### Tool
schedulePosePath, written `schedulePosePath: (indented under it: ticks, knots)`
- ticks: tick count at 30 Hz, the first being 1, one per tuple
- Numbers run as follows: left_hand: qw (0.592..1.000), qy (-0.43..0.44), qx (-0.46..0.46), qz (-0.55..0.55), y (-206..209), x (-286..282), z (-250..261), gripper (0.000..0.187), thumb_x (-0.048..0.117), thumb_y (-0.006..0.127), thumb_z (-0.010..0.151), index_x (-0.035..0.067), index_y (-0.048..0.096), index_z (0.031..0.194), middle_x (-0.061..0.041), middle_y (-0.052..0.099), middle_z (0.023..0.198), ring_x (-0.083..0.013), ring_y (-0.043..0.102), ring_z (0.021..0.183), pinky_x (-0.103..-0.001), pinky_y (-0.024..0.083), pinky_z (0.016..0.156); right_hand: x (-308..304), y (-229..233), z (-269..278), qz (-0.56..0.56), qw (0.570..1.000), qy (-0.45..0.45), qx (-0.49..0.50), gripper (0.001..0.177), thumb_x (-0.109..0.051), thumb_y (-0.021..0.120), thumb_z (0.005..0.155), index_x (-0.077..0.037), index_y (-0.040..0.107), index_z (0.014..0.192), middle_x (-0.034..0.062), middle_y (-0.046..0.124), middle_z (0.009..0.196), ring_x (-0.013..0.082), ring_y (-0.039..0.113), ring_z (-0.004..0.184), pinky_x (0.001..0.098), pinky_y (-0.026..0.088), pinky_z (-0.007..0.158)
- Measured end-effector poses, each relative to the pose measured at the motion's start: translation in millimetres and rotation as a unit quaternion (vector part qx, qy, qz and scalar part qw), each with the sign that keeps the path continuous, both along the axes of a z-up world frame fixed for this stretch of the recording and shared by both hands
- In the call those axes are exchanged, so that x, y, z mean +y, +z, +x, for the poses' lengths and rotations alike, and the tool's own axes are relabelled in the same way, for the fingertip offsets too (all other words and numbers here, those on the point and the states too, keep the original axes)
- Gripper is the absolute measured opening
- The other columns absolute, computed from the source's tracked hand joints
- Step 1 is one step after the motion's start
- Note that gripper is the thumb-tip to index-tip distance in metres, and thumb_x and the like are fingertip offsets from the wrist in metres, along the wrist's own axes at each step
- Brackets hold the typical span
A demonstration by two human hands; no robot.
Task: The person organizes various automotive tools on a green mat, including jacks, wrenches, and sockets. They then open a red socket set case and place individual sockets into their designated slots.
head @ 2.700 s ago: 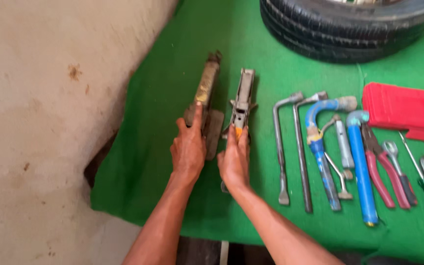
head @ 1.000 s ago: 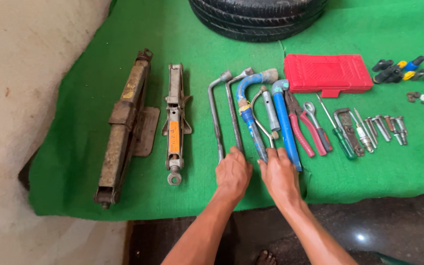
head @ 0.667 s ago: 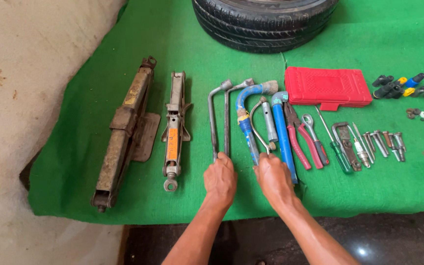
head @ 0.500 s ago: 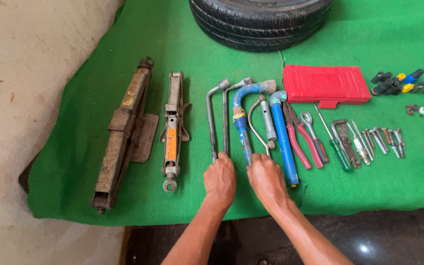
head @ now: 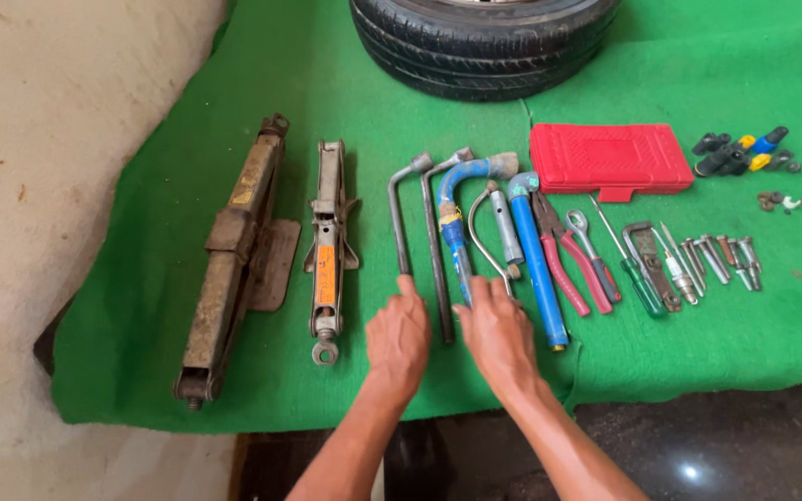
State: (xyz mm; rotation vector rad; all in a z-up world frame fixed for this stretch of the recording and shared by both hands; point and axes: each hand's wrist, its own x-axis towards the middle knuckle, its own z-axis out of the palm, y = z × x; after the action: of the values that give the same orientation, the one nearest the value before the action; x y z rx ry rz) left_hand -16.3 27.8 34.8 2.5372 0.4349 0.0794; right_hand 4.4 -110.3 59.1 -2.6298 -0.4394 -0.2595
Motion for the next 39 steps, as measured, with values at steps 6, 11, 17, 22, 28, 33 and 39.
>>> schedulePosePath:
  ticks: [6, 11, 17, 22, 28, 33, 39]
  knots:
    - [0.995, -0.026, 0.068, 0.067, -19.5, 7.8, 8.9, 0.026, 0.028, 0.055, 0.097, 0.004, 0.053, 0.104, -0.022, 0.074, 0.091, -0.0404, 0.074, 0.084, -0.049, 0.061, 0.075, 23.0, -35.0, 11.8, -0.060, 0.992, 0.025, 0.109, 0.031, -0.026, 0.077, 0.088, -0.003, 0.061, 0.101, 0.0242, 0.073, 0.085, 0.0453, 0.073, 0.081, 0.0534, 0.059, 0.069]
    - [0.992, 0.028, 0.093, 0.084, -37.7, 16.1, 22.8, 0.018, 0.018, 0.044, 0.107, 0.004, 0.055, 0.105, -0.020, 0.075, 0.089, -0.0382, 0.076, 0.083, -0.047, 0.062, 0.073, 20.3, -41.6, 25.3, -0.058, 0.979, 0.051, 0.187, 0.044, -0.020, 0.080, 0.083, 0.002, 0.052, 0.109, 0.0277, 0.071, 0.086, 0.0472, 0.072, 0.083, 0.0530, 0.060, 0.071]
    - [0.983, 0.058, 0.080, 0.152, -49.9, 52.3, 45.7, 0.012, 0.011, 0.048, 0.100, 0.003, 0.056, 0.103, -0.019, 0.076, 0.086, -0.0357, 0.077, 0.081, -0.045, 0.063, 0.070, 27.1, -36.7, 24.1, -0.002, 0.984, 0.071, 0.164, 0.041, -0.017, 0.078, 0.082, 0.004, 0.051, 0.105, 0.0257, 0.072, 0.080, 0.0415, 0.074, 0.075, 0.0484, 0.061, 0.064]
    - [0.983, 0.058, 0.068, 0.159, -62.7, 60.6, 52.6, 0.017, 0.014, 0.045, 0.102, 0.002, 0.058, 0.101, -0.018, 0.075, 0.085, -0.0347, 0.077, 0.081, -0.045, 0.063, 0.070, 39.2, -25.1, 42.5, 0.127, 0.926, -0.003, 0.356, 0.056, -0.012, 0.078, 0.078, 0.007, 0.050, 0.124, 0.0174, 0.071, 0.078, 0.0264, 0.074, 0.057, 0.0366, 0.061, 0.049]
    - [0.988, 0.065, 0.050, 0.134, -68.2, 61.1, 49.4, 0.031, 0.020, 0.039, 0.106, 0.006, 0.063, 0.093, -0.017, 0.075, 0.081, -0.0366, 0.075, 0.078, -0.048, 0.061, 0.071, 23.5, -12.0, 64.7, 0.295, 0.867, 0.102, 0.389, 0.069, -0.012, 0.073, 0.080, 0.008, 0.044, 0.140, 0.0092, 0.069, 0.073, 0.0158, 0.061, 0.049, 0.0324, 0.048, 0.043]
    - [0.990, 0.080, 0.019, 0.117, -65.6, 58.0, 52.6, 0.036, 0.021, 0.037, 0.106, 0.005, 0.064, 0.087, -0.019, 0.073, 0.081, -0.0380, 0.074, 0.076, -0.048, 0.060, 0.070, 6.7, 1.3, 23.6, 0.143, 0.918, 0.096, 0.358, 0.070, -0.015, 0.072, 0.081, 0.002, 0.045, 0.144, 0.0110, 0.068, 0.068, 0.0197, 0.065, 0.049, 0.0350, 0.053, 0.048]
    - [0.994, 0.057, -0.001, 0.098, -56.5, 58.3, 42.5, 0.030, 0.018, 0.038, 0.104, 0.003, 0.060, 0.090, -0.021, 0.074, 0.081, -0.0400, 0.074, 0.077, -0.050, 0.060, 0.071, 24.4, 1.2, -10.8, 0.101, 0.907, 0.120, 0.390, 0.068, -0.012, 0.072, 0.084, 0.004, 0.042, 0.143, 0.0158, 0.073, 0.073, 0.0251, 0.073, 0.054, 0.0378, 0.060, 0.053]
